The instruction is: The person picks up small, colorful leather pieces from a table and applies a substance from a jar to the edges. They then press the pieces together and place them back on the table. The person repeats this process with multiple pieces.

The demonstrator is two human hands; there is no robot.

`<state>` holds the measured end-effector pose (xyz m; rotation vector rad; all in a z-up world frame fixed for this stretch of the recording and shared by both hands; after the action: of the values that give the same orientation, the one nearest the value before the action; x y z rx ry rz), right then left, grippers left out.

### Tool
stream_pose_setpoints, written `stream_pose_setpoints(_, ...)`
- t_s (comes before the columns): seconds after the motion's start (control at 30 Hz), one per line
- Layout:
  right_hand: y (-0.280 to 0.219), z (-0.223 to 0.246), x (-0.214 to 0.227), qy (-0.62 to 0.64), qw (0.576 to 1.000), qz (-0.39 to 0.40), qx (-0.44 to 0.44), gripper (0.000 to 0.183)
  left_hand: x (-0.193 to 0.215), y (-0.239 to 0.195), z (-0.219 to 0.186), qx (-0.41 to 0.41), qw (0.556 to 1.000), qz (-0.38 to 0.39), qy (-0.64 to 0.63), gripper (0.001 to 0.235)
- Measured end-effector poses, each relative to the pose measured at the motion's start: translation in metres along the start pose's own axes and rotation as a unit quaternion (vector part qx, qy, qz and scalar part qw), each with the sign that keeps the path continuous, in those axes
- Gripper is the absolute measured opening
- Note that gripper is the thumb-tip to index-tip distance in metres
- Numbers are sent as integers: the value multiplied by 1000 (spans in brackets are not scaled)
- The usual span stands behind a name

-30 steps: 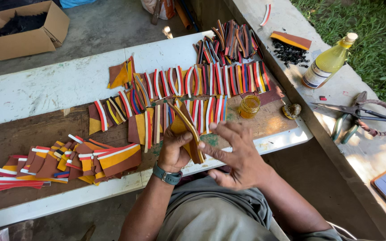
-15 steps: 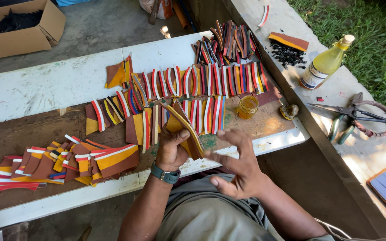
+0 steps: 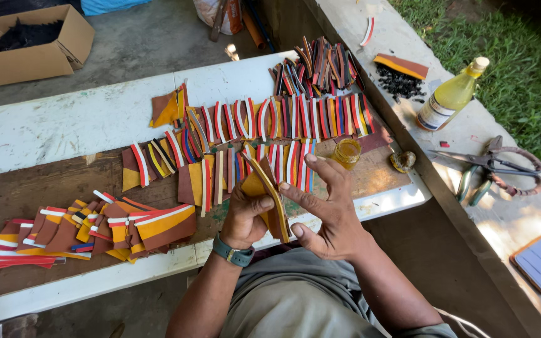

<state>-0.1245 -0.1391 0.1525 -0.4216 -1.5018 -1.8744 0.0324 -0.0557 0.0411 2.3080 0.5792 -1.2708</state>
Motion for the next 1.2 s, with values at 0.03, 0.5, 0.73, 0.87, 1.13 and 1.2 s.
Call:
stream_pose_setpoints(0.03, 3, -1, 0, 0, 1000, 1, 1, 55, -3, -1, -2, -3, 1000, 6, -2, 47)
stream_pose_setpoints(0.5, -20, 17, -2, 105, 994, 21, 17, 44, 13, 3, -17, -71, 996, -35, -35, 40)
stream_pose_setpoints(0.73, -24, 16, -1, -63, 997, -22, 32, 47, 12, -3, -9, -39, 998, -9, -55, 37)
stream_pose_setpoints(0.87, -10, 18, 3, -83, 993, -44, 68, 47, 13, -2, -8, -49, 998, -14, -40, 37)
stream_pose_setpoints(1.13, -16, -19, 13, 138, 988, 18, -62, 43, 16, 2, -19, -84, 996, -17, -9, 42)
stream_pose_setpoints(1.2, -12, -70, 29, -105, 982, 24, -156, 37, 22, 0, -22, -113, 993, -36, 19, 49)
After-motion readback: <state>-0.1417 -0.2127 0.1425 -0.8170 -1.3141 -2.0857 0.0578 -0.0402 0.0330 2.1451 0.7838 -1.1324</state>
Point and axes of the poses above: each hand's wrist, its own y-axis towards the middle knuckle, its own x-axis out of the back of the hand, z = x × y, the point moved 7 cm from there along y, towards the middle knuckle, and after that the axes turned 10 degrees about -y, right-handed, at the moved point
